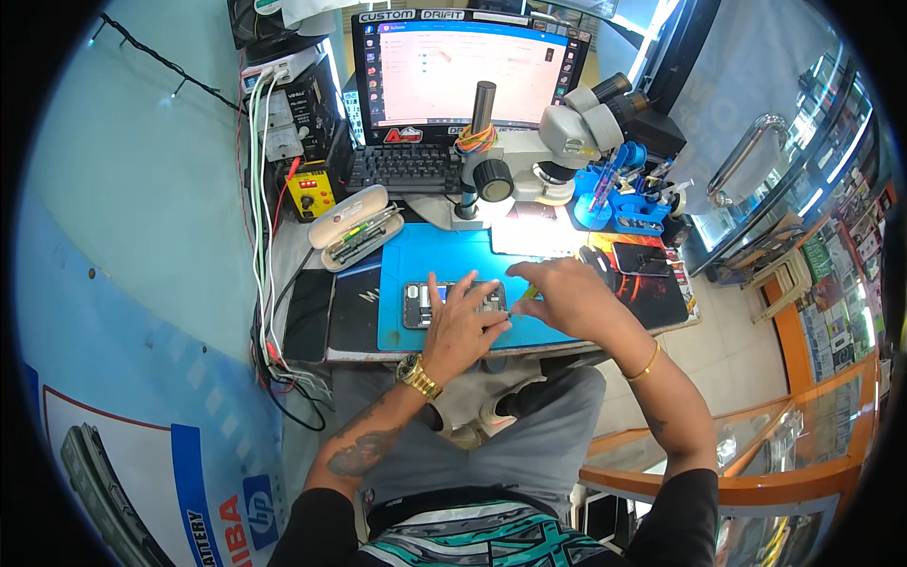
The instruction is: The person unscrews and removes components from the interior of a mobile phone using a screwdriver, handles the phone parts by hand, and places a small sticker or part onto the battery.
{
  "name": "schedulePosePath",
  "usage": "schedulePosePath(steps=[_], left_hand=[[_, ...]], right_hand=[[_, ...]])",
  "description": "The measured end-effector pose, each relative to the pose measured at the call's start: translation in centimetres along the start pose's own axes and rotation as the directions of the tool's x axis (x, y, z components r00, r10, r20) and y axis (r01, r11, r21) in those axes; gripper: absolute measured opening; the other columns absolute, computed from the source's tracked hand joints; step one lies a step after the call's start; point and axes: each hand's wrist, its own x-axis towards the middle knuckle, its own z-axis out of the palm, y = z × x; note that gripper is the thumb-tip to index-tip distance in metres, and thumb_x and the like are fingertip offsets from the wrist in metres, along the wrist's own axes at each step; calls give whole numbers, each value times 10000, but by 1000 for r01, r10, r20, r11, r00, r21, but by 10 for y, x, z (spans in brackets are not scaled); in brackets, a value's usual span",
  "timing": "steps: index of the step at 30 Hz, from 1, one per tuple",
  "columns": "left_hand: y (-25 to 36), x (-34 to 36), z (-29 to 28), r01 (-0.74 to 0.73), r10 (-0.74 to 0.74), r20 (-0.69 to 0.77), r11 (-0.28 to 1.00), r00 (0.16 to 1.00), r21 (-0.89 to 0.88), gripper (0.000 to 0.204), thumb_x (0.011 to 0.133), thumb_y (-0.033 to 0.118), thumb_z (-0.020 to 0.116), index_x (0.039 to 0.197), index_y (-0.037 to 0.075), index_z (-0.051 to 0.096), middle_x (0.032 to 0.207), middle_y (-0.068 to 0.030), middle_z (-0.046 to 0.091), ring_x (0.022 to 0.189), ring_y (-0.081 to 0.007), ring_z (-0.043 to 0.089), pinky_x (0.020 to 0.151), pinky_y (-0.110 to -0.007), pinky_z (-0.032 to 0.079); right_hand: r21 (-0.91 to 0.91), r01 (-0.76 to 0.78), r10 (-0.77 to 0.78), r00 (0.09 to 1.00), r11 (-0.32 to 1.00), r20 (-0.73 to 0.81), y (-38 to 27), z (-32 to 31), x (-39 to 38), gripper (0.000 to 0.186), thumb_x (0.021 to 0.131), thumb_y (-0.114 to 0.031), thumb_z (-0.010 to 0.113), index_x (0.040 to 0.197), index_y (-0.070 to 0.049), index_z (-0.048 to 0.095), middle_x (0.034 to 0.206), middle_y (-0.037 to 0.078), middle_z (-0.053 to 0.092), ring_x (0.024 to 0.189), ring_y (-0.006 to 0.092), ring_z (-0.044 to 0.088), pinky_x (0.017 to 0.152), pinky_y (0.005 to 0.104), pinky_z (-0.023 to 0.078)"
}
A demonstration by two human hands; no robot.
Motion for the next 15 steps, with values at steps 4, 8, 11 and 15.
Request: schedulePosePath(steps=[4, 8, 11, 15], left_hand=[[1, 1, -3, -19, 19, 14, 1000, 1000, 2, 158, 822, 316, 769, 926, 204, 806, 1320, -26, 628, 1357, -298, 450, 1151, -705, 44], [0, 2, -5, -5, 5, 27, 1000, 1000, -22, 160, 814, 304, 773, 933, 200, 797, 1335, -25, 619, 1362, -292, 444, 1151, -714, 42], [2, 1, -6, 17, -17, -5, 998, 1000, -54, 143, 823, 279, 779, 926, 183, 799, 1264, 7, 669, 1323, -269, 496, 1162, -671, 51], [-3, -1, -5, 27, -32, -41, 993, 999, -119, 112, 845, 230, 762, 928, 164, 797, 1158, 16, 717, 1271, -257, 544, 1162, -651, 88]], right_hand=[[2, -61, 60, 998, 998, 36, 5, 4, 0, 266, 815, -159, 748, 1066, -92, 697, 830, 156, 726, 810, 339, 699, 729, 431, 542], [81, 66, -62, 997, 995, -52, 8, -3, -2, 207, 755, -95, 741, 959, -73, 710, 841, 150, 712, 787, 336, 687, 729, 432, 537], [150, 25, -13, 997, 988, -78, 9, -6, -4, 154, 739, -70, 732, 890, -50, 709, 821, 149, 701, 756, 316, 679, 715, 406, 532], [307, -50, 96, 986, 950, -136, 12, -4, -4, 121, 739, -44, 734, 849, -12, 695, 774, 157, 682, 669, 279, 663, 670, 363, 527]])
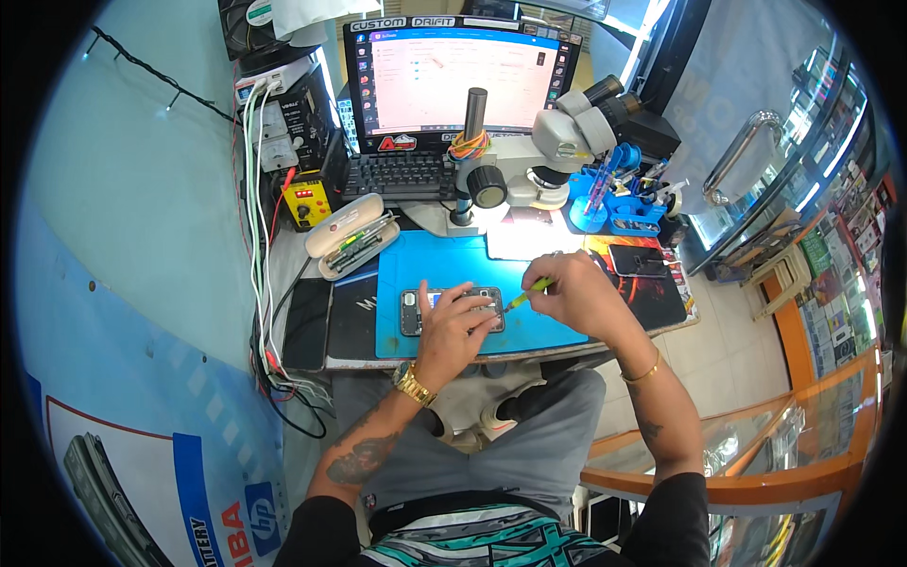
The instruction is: The person unscrews and removes components from the interior of a mobile phone using a screwdriver, handles the phone parts by hand, and places a small sticker or part onto the battery.
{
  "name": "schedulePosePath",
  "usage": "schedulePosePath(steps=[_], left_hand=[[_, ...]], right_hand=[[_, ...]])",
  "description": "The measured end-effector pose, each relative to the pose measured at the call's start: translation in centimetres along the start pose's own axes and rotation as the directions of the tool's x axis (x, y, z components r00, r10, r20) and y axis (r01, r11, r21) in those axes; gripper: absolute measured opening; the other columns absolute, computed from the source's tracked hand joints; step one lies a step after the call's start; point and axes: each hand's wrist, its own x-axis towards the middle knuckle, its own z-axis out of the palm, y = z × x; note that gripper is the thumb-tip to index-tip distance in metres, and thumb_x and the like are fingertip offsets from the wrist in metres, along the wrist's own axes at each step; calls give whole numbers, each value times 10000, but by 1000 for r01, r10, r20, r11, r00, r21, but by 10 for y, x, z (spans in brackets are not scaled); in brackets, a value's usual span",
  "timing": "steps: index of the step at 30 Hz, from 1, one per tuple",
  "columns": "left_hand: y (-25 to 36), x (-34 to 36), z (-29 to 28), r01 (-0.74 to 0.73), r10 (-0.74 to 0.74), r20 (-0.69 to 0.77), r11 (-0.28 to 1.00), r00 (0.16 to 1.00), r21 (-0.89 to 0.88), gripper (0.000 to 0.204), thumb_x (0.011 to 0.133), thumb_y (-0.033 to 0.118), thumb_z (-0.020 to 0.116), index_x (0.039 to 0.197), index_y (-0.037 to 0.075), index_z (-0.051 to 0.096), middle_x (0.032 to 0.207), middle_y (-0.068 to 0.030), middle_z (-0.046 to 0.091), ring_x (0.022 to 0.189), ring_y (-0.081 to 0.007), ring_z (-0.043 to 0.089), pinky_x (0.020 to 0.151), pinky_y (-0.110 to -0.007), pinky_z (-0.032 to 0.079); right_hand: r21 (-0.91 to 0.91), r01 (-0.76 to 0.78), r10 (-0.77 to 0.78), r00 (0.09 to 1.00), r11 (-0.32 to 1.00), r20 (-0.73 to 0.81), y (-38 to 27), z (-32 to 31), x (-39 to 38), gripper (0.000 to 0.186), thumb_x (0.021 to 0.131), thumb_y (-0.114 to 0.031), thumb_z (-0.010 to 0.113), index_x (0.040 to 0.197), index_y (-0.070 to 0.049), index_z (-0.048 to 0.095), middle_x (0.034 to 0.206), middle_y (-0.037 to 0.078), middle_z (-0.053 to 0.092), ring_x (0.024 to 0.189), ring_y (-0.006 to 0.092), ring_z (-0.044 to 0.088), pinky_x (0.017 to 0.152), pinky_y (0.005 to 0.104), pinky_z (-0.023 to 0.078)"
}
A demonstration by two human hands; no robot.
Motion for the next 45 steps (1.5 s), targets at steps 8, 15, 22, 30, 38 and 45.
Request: schedulePosePath(steps=[8, 15, 22, 30, 38, 45], left_hand=[[9, 11, 4, 44, -43, -48, 999, 998, 15, 238, 899, 290, 715, 1059, 122, 769, 1171, -13, 723, 1234, -262, 562, 1159, -641, 118], [9, 6, 0, 41, -22, -115, 985, 993, 168, 416, 843, 288, 764, 1209, 100, 699, 1152, -58, 701, 1176, -268, 586, 1169, -630, 122], [-7, -2, -3, 69, -117, -501, 991, 858, -113, 158, 788, -45, 685, 760, 52, 563, 712, -70, 511, 707, -270, 542, 654, -389, 447], [9, 22, -34, 256, -350, -130, 849, 928, -462, 156, 932, 137, 693, 932, 3, 614, 764, -76, 635, 707, -126, 554, 599, -295, 436], [-4, 68, -17, 371, 17, 497, 643, 868, -671, 401, 958, 150, 661, 1321, 12, 560, 1207, -124, 680, 1074, -151, 604, 1036, -321, 431], [-2, 57, -3, -58, 71, 54, 974, 996, -219, 133, 848, 214, 766, 855, 82, 749, 666, -69, 697, 631, -274, 661, 1165, -494, 322]], right_hand=[[-78, -65, 59, 995, 995, -77, 7, 19, 2, 145, 753, -136, 726, 833, -19, 695, 781, 194, 704, 767, 359, 694, 720, 440, 538], [-175, -48, 35, 996, 983, -77, 18, 25, 3, 162, 752, -156, 735, 841, -27, 695, 776, 182, 706, 761, 370, 688, 719, 451, 537], [-175, -17, 4, 997, 984, -74, 18, 26, 3, 120, 749, -104, 712, 821, -11, 686, 770, 188, 693, 727, 361, 682, 691, 427, 536], [-397, 66, -23, 993, 915, 112, -2, 21, 18, 196, 871, -176, 707, 1006, -34, 689, 788, 172, 694, 776, 380, 670, 737, 476, 525], [-362, 84, -13, 981, 928, 194, 9, 8, 23, 475, 985, -324, 578, 1390, -87, 500, 909, 215, 707, 886, 411, 672, 799, 502, 504], [-337, 231, -156, 959, 913, 235, 4, 18, 22, 469, 956, -261, 579, 1397, -114, 520, 916, 136, 726, 893, 357, 683, 793, 467, 501]])
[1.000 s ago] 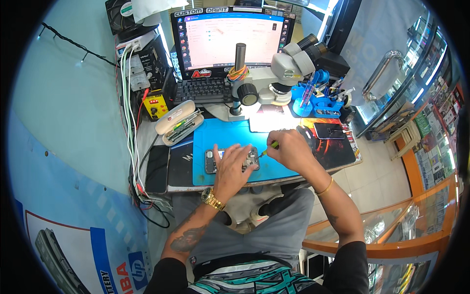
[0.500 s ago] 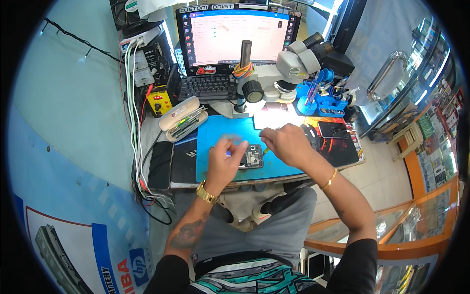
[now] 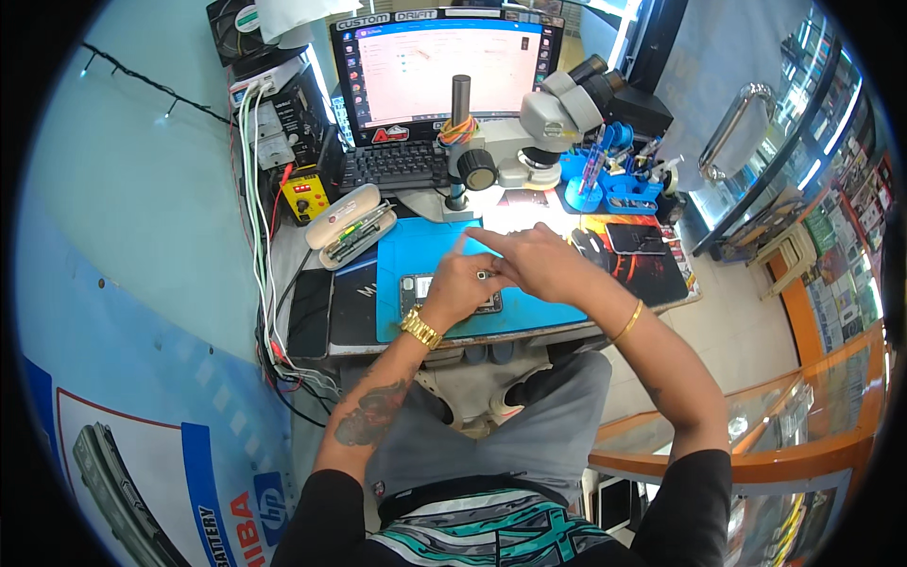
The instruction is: The person unscrews and removes components from the interior of a mobile phone using a screwdriver, handles the phone parts by hand, and places a small sticker or part onto the battery.
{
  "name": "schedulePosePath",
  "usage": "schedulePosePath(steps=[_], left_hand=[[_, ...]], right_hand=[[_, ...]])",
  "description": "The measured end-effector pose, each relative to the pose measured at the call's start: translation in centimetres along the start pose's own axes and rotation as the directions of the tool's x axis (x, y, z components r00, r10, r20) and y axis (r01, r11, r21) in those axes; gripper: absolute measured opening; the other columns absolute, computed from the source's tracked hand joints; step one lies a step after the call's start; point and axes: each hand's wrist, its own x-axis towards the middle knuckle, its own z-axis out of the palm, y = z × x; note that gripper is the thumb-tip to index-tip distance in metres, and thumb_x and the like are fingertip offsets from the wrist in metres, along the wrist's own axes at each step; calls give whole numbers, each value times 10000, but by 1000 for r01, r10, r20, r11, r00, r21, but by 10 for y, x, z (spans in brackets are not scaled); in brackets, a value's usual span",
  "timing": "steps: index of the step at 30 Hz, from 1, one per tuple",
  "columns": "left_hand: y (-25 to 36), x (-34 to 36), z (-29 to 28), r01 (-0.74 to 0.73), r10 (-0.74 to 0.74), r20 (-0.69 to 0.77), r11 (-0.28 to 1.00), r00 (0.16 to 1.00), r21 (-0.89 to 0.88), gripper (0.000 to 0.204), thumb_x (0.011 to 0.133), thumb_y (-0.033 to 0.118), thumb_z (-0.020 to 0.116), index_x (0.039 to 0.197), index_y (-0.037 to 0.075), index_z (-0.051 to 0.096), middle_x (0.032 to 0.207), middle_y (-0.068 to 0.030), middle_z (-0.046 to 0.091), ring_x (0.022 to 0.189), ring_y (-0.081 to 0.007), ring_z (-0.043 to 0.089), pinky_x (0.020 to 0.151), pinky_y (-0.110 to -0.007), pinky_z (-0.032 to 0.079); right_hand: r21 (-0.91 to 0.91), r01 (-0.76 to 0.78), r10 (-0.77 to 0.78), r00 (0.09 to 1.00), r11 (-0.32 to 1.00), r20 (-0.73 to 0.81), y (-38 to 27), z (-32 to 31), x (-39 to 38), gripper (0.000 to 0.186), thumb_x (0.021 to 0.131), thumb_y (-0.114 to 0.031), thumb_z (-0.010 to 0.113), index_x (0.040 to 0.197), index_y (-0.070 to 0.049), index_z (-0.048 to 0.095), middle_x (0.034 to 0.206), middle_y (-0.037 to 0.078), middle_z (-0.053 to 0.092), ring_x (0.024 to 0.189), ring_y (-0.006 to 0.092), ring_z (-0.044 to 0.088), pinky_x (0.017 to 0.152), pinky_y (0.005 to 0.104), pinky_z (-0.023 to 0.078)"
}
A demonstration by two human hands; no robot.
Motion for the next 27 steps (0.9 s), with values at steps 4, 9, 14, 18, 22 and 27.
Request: schedulePosePath(steps=[4, 9, 14, 18, 22, 27], left_hand=[[-13, 0, 10, -74, 79, -129, 996, 989, 43, 238, 811, 284, 798, 881, 63, 741, 716, -103, 717, 687, -298, 677, 1152, -477, 332], [5, 9, -13, 314, -254, 265, 924, 930, -219, 227, 853, 230, 764, 935, 23, 720, 935, -141, 734, 895, -283, 689, 1043, -434, 432], [26, 26, -10, 107, -308, 385, 881, 870, 462, 314, 897, 203, 723, 1117, -18, 683, 1035, -126, 726, 1035, -215, 682, 934, -353, 498], [13, 14, -14, 199, -127, 195, 887, 973, -416, 306, 862, 255, 752, 900, -45, 709, 803, -178, 714, 837, -298, 704, 893, -379, 512], [17, 19, -10, 208, -235, 280, 971, 931, 122, 289, 859, 232, 749, 976, -27, 701, 908, -183, 722, 896, -312, 689, 751, -409, 512], [7, 14, -8, 391, -266, 353, 850, 897, -353, 307, 783, 224, 816, 958, 0, 700, 975, -161, 734, 792, -287, 689, 939, -401, 467]], right_hand=[[-37, -56, 57, 998, 998, 22, 1, 8, 10, 438, 952, -235, 597, 1374, -135, 542, 850, 151, 703, 820, 372, 666, 768, 477, 491], [28, 96, -90, 981, 995, -170, 4, 13, 7, 352, 950, -260, 584, 1263, -99, 600, 873, 139, 714, 827, 368, 680, 770, 457, 507], [-64, -50, 51, 999, 997, 11, 1, 6, 6, 416, 877, -198, 645, 1261, -49, 586, 920, 159, 716, 878, 363, 688, 802, 494, 514], [-23, -170, 171, 982, 985, 79, -10, -4, 10, 372, 952, -311, 574, 1223, -58, 600, 899, 198, 704, 858, 373, 685, 789, 488, 511], [-105, -238, 248, 965, 966, 91, -5, -6, 8, 384, 955, -368, 575, 1162, -45, 599, 878, 208, 701, 865, 394, 681, 799, 479, 513], [4, -89, 89, 994, 996, -65, 6, 8, 6, 344, 942, -352, 602, 1117, -57, 627, 856, 189, 704, 851, 383, 683, 785, 461, 516]])
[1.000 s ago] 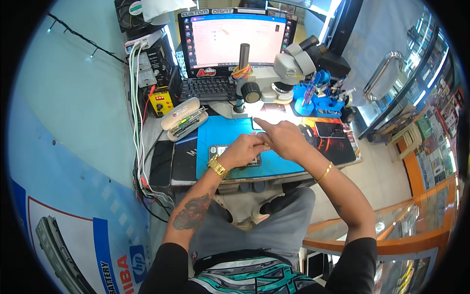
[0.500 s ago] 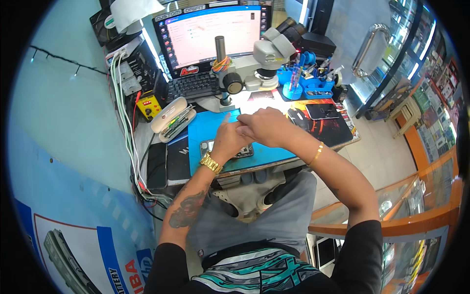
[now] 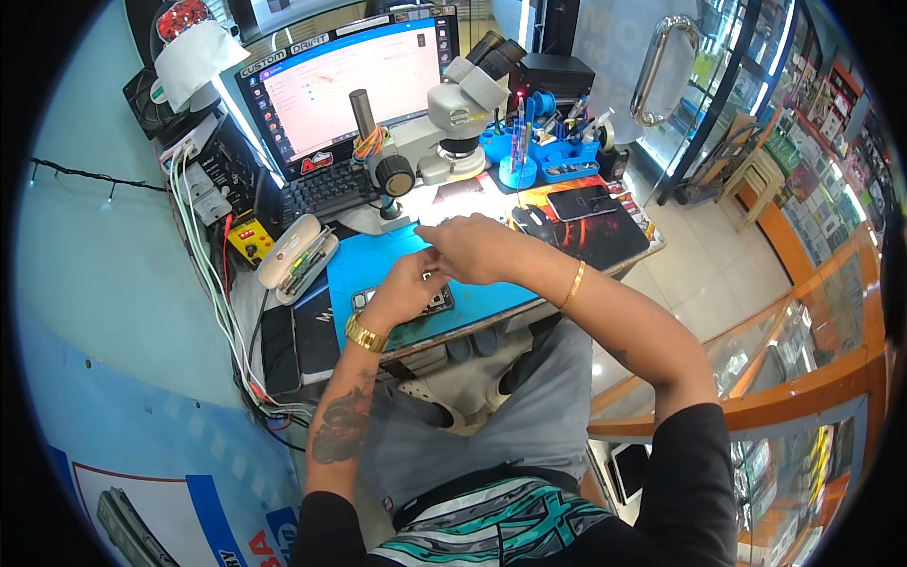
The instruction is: The person unscrews and removes components from the interior of a mobile phone using a screwdriver, handles the phone parts by hand, and places a small sticker or part onto the battery.
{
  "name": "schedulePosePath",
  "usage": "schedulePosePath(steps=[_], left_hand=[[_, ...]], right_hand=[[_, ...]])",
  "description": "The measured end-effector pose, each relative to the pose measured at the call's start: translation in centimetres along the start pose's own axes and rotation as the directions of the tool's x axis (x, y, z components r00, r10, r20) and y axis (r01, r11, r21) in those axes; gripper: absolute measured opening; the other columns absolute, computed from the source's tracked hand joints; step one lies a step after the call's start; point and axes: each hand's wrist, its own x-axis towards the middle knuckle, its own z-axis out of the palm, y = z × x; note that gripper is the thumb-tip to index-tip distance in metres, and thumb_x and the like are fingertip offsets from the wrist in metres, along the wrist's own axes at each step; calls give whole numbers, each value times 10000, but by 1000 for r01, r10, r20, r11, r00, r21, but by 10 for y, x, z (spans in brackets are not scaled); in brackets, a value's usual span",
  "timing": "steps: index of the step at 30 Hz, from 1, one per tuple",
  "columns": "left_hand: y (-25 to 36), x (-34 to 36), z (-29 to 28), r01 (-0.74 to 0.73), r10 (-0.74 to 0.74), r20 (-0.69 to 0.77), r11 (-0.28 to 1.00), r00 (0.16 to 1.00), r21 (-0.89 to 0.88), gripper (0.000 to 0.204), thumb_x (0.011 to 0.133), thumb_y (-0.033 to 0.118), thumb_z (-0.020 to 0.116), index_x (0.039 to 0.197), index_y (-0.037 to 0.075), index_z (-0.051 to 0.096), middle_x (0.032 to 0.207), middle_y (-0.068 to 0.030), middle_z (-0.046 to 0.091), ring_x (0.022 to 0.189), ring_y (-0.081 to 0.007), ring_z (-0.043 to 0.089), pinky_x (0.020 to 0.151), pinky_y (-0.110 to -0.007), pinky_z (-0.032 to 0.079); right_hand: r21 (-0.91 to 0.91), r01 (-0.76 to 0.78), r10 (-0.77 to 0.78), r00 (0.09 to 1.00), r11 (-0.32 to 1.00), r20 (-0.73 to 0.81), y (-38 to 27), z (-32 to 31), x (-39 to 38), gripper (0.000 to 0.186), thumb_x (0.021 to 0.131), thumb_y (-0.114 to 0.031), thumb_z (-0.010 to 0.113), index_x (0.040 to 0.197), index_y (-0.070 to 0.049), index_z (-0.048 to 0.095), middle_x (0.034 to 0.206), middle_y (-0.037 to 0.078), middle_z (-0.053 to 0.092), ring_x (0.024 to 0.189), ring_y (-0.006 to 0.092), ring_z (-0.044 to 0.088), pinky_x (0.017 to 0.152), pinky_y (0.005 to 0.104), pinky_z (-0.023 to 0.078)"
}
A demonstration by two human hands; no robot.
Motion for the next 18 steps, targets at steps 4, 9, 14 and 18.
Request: schedulePosePath(steps=[4, 9, 14, 18], left_hand=[[7, 3, -1, -99, 134, -23, 829, 991, 550, 325, 775, 229, 823, 977, 5, 703, 935, -104, 732, 792, -293, 656, 926, -444, 433], [-2, -10, -9, -107, 212, -48, 659, 976, 744, 273, 748, 290, 836, 961, 133, 770, 856, -29, 664, 866, -233, 599, 886, -425, 364], [-13, -27, -7, -83, 166, -30, 634, 986, 769, 257, 798, 322, 797, 992, 155, 778, 934, -4, 670, 950, -196, 583, 930, -380, 304], [-22, -31, -5, -114, 253, -81, 672, 964, 732, 195, 833, 317, 770, 945, 158, 787, 897, 7, 672, 913, -184, 583, 899, -373, 305]], right_hand=[[-71, -169, 177, 975, 983, 134, -11, -17, 2, 308, 927, -289, 633, 1132, -60, 647, 862, 182, 708, 851, 387, 683, 787, 469, 515], [-20, -137, 139, 978, 990, 153, -12, -17, -1, 238, 891, -205, 640, 1093, -82, 661, 1017, 132, 722, 974, 324, 686, 864, 461, 490], [84, 51, -43, 994, 995, -101, 10, 6, -9, 363, 817, -97, 642, 1178, -59, 657, 957, 163, 720, 922, 343, 683, 841, 469, 509], [159, -12, 31, 993, 987, -115, 6, -6, -12, 329, 816, -112, 674, 1141, -64, 675, 937, 153, 728, 930, 344, 681, 855, 456, 512]])
